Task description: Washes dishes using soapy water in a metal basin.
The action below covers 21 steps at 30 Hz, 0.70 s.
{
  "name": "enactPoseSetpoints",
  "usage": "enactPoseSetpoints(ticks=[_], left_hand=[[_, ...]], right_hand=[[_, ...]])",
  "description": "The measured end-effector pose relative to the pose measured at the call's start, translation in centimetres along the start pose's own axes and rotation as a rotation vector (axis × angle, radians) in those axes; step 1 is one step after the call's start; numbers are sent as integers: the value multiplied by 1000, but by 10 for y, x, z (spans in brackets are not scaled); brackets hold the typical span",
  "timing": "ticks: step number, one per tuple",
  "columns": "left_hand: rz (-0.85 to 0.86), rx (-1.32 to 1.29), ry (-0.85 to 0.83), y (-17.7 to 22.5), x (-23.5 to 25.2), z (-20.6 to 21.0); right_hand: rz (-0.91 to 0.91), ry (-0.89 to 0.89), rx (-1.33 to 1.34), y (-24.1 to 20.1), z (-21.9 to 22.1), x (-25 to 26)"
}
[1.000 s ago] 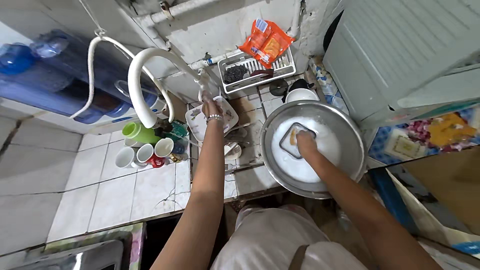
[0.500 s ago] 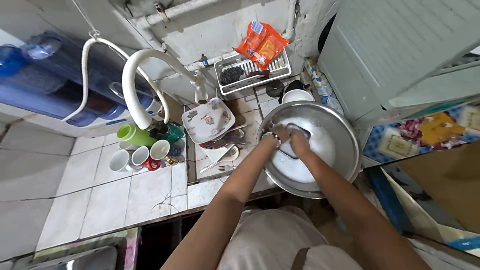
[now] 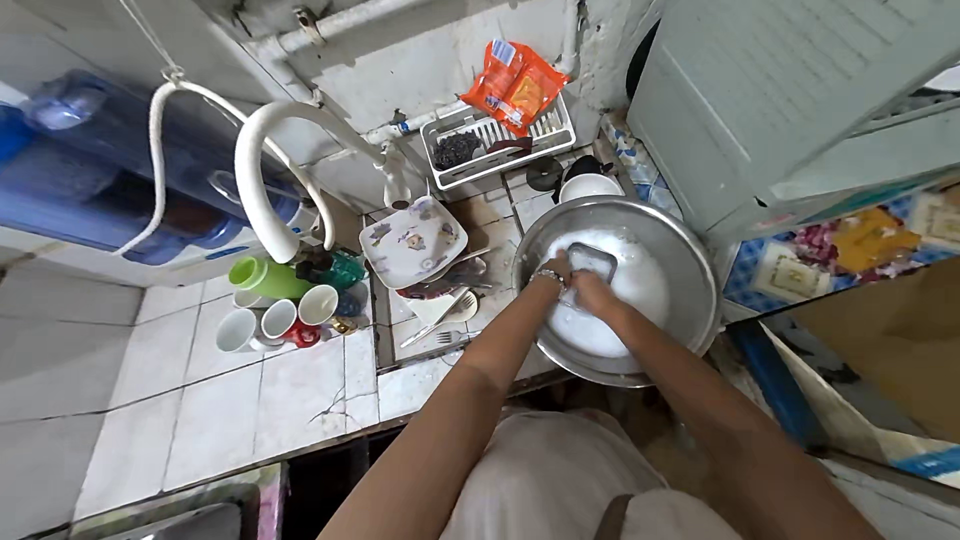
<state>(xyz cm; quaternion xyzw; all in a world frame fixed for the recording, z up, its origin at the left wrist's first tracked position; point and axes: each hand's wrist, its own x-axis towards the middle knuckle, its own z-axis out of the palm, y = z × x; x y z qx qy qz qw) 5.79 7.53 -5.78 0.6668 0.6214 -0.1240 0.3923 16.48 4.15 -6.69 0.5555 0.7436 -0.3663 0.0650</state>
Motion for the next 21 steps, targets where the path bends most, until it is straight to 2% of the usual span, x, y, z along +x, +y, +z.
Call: enactPoseSetpoints(ticks=[4,8,12,17,21], left_hand=[[-11,-10,-7,10,-16,-9],[-25,31,-50,10,-17,-9],[13,77,-89,9,-14,-6],[83,127,-128,10,-20,-11],[108,145,-138,10,-15,-14]], right_hand=[[-23,-112,-72,3,-10,-3],[149,-184,-181,-16,-21,-25],[254,-71,-222,-21,-17,-23],[158,161,-263,19,-20,-14],[192,114,-153,23,-24,-8]])
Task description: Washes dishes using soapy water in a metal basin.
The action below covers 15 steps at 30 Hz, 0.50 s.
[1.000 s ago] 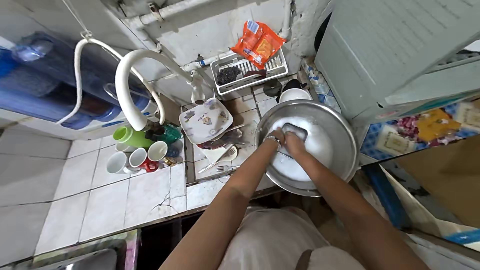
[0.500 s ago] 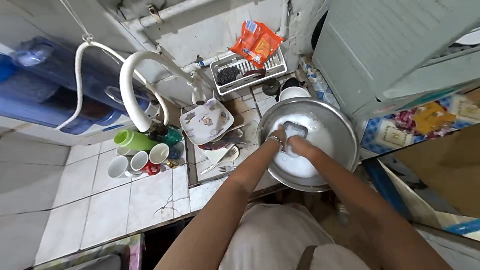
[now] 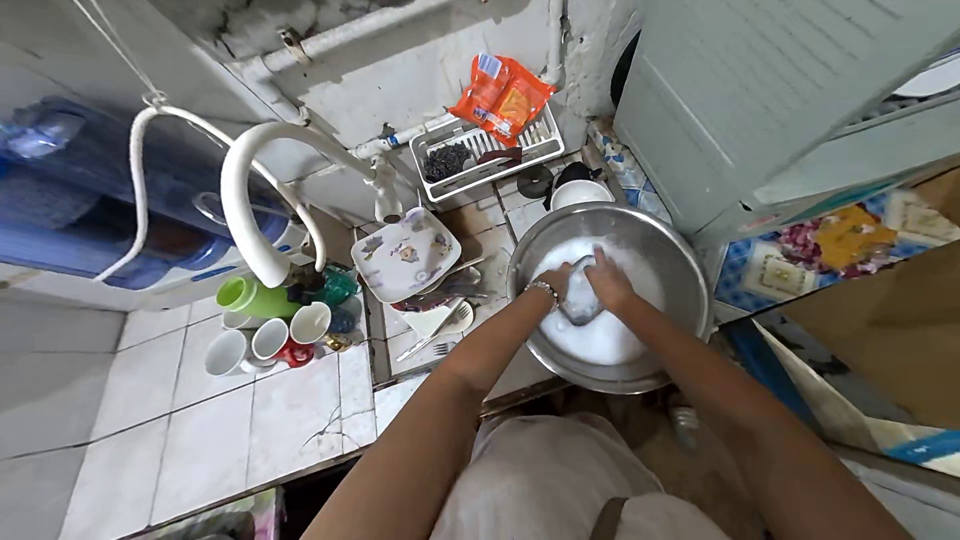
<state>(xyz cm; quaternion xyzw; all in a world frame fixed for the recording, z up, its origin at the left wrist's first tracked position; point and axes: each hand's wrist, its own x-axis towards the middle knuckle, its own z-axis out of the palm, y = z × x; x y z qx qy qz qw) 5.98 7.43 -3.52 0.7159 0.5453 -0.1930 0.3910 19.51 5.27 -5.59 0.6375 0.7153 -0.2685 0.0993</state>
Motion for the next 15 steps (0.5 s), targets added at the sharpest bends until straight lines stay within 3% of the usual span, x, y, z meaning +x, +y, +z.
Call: enactPoseSetpoints(ticks=[6,15], left_hand=[[19,65,24,-1,7,1],[-40,165,28,8,16,4]], right_hand=[[-87,100,-44,-1,5,12],[-3,10,-75,-6,0,4]])
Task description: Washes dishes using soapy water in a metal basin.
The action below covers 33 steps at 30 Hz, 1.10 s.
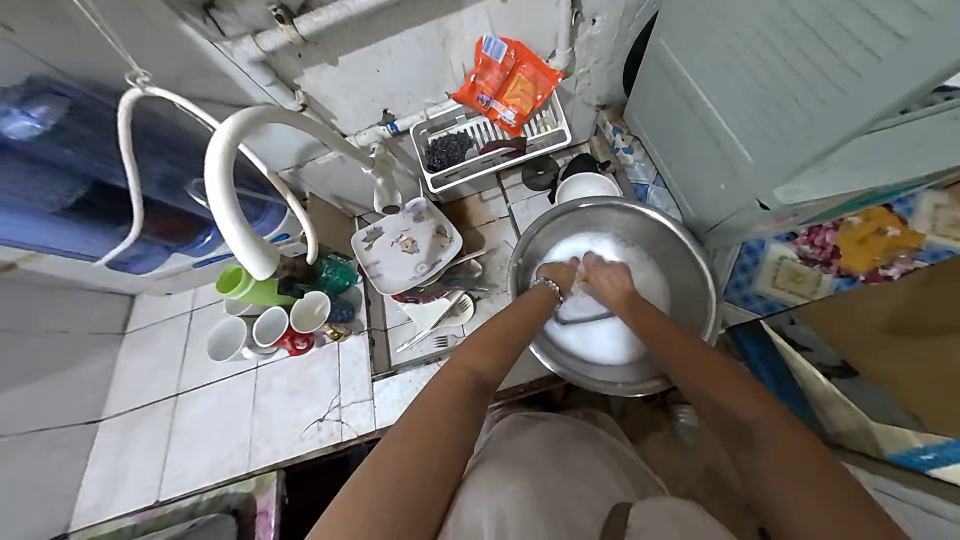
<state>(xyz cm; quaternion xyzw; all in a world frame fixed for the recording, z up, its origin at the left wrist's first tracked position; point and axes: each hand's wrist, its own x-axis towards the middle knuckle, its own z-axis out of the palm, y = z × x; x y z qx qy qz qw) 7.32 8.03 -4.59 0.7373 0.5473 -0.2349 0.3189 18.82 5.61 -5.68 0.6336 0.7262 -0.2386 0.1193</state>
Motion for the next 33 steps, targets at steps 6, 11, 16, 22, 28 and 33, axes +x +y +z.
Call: enactPoseSetpoints(ticks=[6,11,16,22,28,33], left_hand=[[0,24,53,-7,6,-3],[34,76,116,-18,15,3],[24,52,153,-16,9,6],[2,-14,233,-19,8,14],[12,-38,2,-3,-7,14],[74,-206,-91,-5,-12,53]], right_hand=[[153,-29,84,-5,1,-1],[240,-44,237,0,6,-4],[378,-54,350,-2,5,-18],[421,-159,280,-9,-4,-43],[391,-140,385,18,4,-49],[155,67,263,7,15,-31]])
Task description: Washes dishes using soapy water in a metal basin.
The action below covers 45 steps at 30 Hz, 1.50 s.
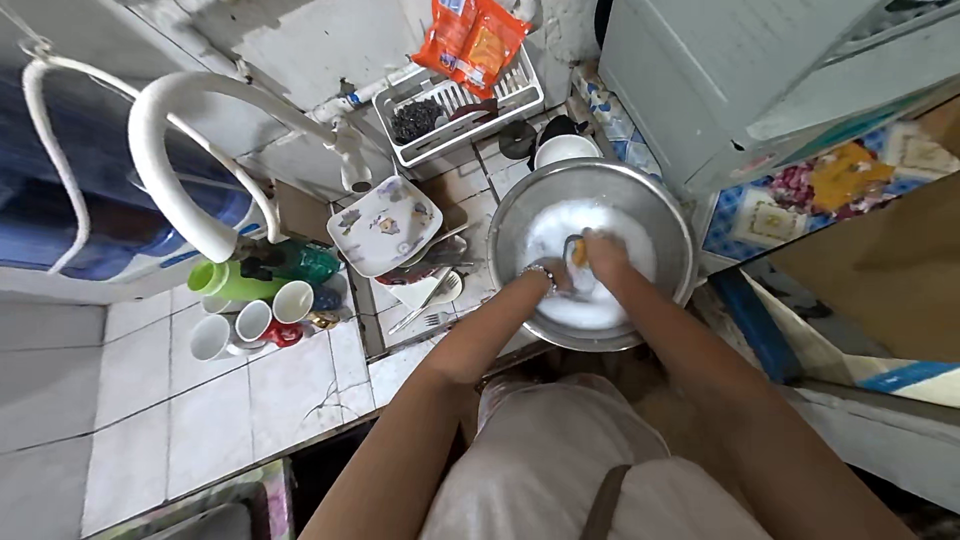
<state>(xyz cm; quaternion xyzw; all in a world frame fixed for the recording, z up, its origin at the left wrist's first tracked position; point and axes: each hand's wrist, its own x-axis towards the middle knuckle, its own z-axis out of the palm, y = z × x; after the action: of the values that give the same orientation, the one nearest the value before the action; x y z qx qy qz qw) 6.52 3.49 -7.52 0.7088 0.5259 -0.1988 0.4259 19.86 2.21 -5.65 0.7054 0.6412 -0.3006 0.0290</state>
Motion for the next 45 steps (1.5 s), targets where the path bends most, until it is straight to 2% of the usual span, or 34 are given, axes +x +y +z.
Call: enactPoseSetpoints(ticks=[5,9,11,14,19,25,28,34,37,42,45], left_hand=[[10,98,99,11,-17,-31],[60,108,180,-4,-1,-29],[66,52,187,-8,4,-34],[75,6,134,-8,9,-42],[-34,-89,140,-4,9,-41],[-144,-162,237,10,-2,-39],[-166,-145,255,15,-2,-37],[-118,-96,338,18,-6,-33],[-108,-136,410,18,-9,-31],[-3,-331,627,15,-8,-20],[6,-498,753,11,3,-15]], right_hand=[[-342,141,26,-4,31,20],[-494,168,52,-15,31,24],[-437,149,23,-14,27,27],[-246,105,-45,-12,14,32],[69,78,27,-23,2,36],[209,-31,96,-4,-17,21],[296,38,196,0,-7,18],[351,85,317,-1,-5,16],[381,179,489,-3,2,20],[471,207,712,-20,8,22],[344,310,879,-23,27,25]])
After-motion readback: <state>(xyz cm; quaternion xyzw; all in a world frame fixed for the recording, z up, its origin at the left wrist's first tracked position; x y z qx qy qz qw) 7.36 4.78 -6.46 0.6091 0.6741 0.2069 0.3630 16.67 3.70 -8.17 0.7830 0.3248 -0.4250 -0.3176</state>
